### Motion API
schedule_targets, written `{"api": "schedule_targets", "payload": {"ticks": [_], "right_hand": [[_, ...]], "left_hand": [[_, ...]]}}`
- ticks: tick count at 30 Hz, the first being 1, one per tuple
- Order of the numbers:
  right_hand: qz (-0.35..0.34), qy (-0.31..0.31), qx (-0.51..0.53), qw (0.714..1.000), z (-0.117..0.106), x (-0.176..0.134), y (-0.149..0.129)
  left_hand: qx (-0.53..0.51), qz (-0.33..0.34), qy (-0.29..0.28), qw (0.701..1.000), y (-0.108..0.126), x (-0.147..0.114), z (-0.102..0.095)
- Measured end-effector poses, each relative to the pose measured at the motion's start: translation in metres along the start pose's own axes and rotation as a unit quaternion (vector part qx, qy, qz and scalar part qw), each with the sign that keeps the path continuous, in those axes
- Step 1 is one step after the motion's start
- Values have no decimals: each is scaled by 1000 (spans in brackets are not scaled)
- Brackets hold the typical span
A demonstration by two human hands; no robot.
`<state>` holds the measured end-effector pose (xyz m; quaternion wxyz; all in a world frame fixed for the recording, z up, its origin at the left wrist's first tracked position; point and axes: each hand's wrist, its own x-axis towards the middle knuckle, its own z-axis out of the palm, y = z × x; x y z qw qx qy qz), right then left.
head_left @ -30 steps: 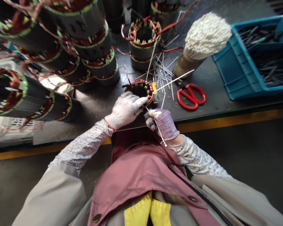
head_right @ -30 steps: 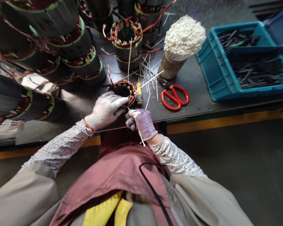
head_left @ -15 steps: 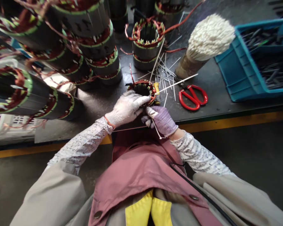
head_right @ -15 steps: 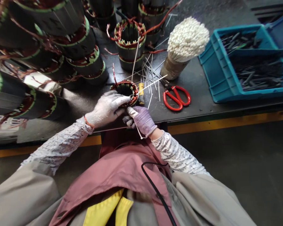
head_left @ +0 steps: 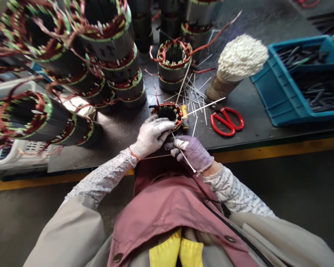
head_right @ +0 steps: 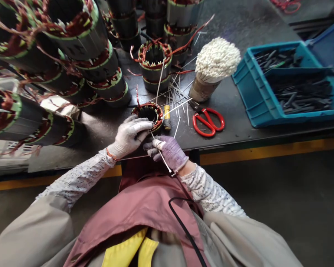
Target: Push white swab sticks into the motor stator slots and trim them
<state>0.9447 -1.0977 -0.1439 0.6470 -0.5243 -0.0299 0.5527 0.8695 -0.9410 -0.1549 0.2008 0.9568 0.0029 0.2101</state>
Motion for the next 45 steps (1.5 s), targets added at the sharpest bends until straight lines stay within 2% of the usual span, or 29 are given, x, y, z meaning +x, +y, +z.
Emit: {"api": "schedule_targets", "payload": {"ticks": [3, 5, 8, 11, 15, 20, 26, 30, 34, 36, 39, 41, 43, 45], "right_hand": [[-27, 36, 8, 999, 2, 10, 1], [-38, 38, 19, 998, 4, 15, 2], [-45, 32, 26, 998, 8, 17, 3], [-56, 58, 18, 997, 12, 16, 4], [-58, 108, 4, 993, 18, 19, 6], [-41, 81, 26, 996, 18, 17, 2], [4, 7, 40, 999, 4, -1, 4], [-10, 41, 53, 998, 8, 10, 6], [-56, 65, 30, 996, 12, 20, 10], [-98, 47, 20, 994, 5, 14, 16], [-179, -35, 3, 983, -14, 3, 24], [-230, -80, -71, 967, -26, 0, 26], [-292, -76, -182, 936, -32, 3, 23], [-348, -39, -257, 901, -33, 7, 18]], "left_hand": [[26, -11, -19, 999, 5, 0, -5], [44, -26, -39, 998, 11, 1, -10], [73, -88, -71, 991, 21, 9, -18], [126, -138, -107, 977, 27, 22, -23], [136, -123, -146, 972, 26, 38, -26], [118, -138, -173, 968, 21, 45, -25], [85, -137, -87, 983, 21, 33, -14], [83, -146, -42, 985, 25, 25, -14], [78, -166, -61, 981, 26, 18, -12], [60, -151, -46, 986, 23, 11, -5], [30, -133, 54, 989, 15, 1, 11], [16, -113, 106, 988, 11, -3, 20], [12, -82, 135, 987, 8, -5, 23], [14, -55, 146, 988, 6, -4, 23]]}}
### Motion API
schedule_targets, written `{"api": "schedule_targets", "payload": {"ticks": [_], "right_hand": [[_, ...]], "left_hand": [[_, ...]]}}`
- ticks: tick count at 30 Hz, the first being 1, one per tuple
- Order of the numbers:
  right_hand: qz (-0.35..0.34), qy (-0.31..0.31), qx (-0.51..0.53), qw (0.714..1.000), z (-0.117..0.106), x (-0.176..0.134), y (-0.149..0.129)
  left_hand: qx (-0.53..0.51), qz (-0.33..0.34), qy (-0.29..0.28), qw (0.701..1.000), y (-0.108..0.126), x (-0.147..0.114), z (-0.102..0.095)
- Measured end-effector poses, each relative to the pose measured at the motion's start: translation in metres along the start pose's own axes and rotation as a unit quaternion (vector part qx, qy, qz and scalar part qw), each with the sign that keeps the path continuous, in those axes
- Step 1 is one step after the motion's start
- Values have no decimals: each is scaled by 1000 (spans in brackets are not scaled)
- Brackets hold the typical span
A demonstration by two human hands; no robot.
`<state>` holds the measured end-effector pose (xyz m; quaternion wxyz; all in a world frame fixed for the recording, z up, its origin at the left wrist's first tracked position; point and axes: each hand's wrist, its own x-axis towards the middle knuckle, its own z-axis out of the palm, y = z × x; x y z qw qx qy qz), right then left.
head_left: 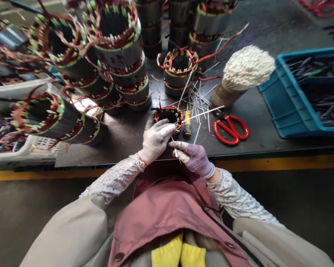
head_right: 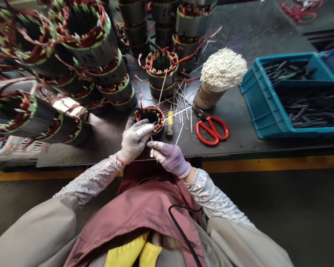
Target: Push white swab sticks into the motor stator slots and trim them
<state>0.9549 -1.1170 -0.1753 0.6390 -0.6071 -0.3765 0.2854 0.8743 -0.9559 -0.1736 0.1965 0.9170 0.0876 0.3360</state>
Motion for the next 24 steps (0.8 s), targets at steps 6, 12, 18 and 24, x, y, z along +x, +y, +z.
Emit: {"api": "schedule_targets", "payload": {"ticks": [6, 12, 18, 24], "right_hand": [[69, 35, 26, 997, 4, 6, -18], [71, 85, -67, 992, 5, 14, -22], [14, 81, -174, 981, 7, 32, -7], [-22, 103, -205, 973, 9, 24, -6]], "left_hand": [[-45, 0, 15, 999, -1, 6, -7], [-101, 4, 37, 994, -5, 6, -8], [-99, 20, 42, 994, -9, 4, -5], [-95, 19, 38, 995, -8, 5, -5]]}}
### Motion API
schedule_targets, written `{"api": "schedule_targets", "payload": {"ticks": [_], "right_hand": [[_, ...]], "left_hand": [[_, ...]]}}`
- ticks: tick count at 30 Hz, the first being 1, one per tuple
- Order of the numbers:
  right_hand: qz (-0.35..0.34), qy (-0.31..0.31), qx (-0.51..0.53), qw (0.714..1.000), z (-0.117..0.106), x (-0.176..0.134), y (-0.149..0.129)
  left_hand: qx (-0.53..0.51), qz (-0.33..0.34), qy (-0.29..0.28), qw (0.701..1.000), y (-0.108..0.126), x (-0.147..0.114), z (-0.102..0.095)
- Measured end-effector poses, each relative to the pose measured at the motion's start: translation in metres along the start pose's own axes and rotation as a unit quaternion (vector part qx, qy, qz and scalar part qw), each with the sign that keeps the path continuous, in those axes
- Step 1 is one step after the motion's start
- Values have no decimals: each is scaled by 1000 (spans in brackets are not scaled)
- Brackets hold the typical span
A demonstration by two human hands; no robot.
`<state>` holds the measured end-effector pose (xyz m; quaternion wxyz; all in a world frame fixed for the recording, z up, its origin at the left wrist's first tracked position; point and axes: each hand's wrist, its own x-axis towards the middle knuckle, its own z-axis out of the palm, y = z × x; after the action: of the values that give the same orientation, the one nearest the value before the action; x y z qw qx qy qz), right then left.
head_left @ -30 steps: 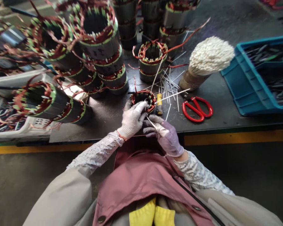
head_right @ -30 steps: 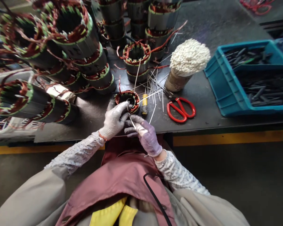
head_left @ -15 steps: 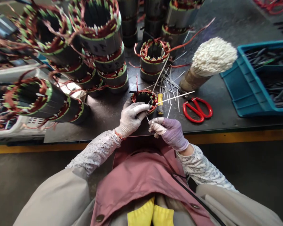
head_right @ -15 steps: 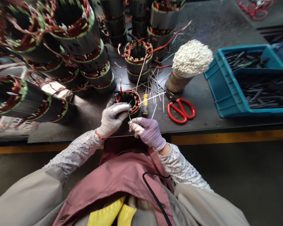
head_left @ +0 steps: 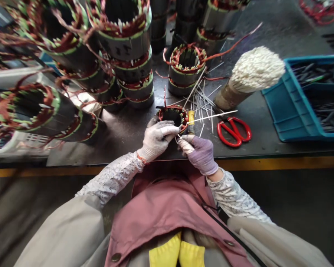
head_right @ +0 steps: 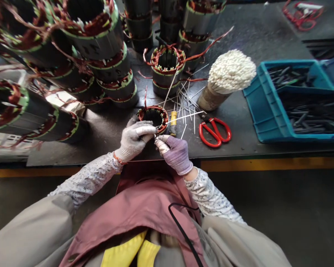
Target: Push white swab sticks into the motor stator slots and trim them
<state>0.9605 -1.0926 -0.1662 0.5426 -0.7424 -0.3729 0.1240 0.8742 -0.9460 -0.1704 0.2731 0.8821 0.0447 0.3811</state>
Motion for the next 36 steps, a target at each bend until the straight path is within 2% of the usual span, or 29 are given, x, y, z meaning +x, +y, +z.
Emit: {"api": "schedule_targets", "payload": {"ticks": [5, 8, 12, 17, 22, 24, 28, 31, 34, 36], "right_hand": [[-25, -12, -45, 999, 2, 7, 1], [-37, -15, -53, 998, 3, 7, 5], [-22, 0, -26, 999, 3, 1, 5], [-39, -1, -60, 997, 4, 6, 3], [36, -17, -2, 999, 1, 0, -4], [43, -18, 3, 999, 1, -1, -5], [8, -31, -48, 998, 4, 6, 2], [-44, -24, -129, 990, 3, 9, 8], [-122, 4, -252, 960, 1, 14, 9], [-169, -7, -316, 933, -2, 19, 5]], "left_hand": [[-4, 15, 13, 1000, -2, 0, 0], [-1, 9, -1, 1000, -2, 0, 0], [14, -9, -25, 1000, -3, 0, -1], [8, 3, -8, 1000, -2, 0, -1], [19, -21, -35, 999, 0, 1, -1], [21, -25, -33, 999, 0, 0, -1], [10, -18, -34, 999, -2, 0, 0], [17, -18, -51, 998, -3, 1, -1], [23, -20, -67, 997, -3, 3, -2], [20, -14, -65, 998, -3, 4, -2]]}}
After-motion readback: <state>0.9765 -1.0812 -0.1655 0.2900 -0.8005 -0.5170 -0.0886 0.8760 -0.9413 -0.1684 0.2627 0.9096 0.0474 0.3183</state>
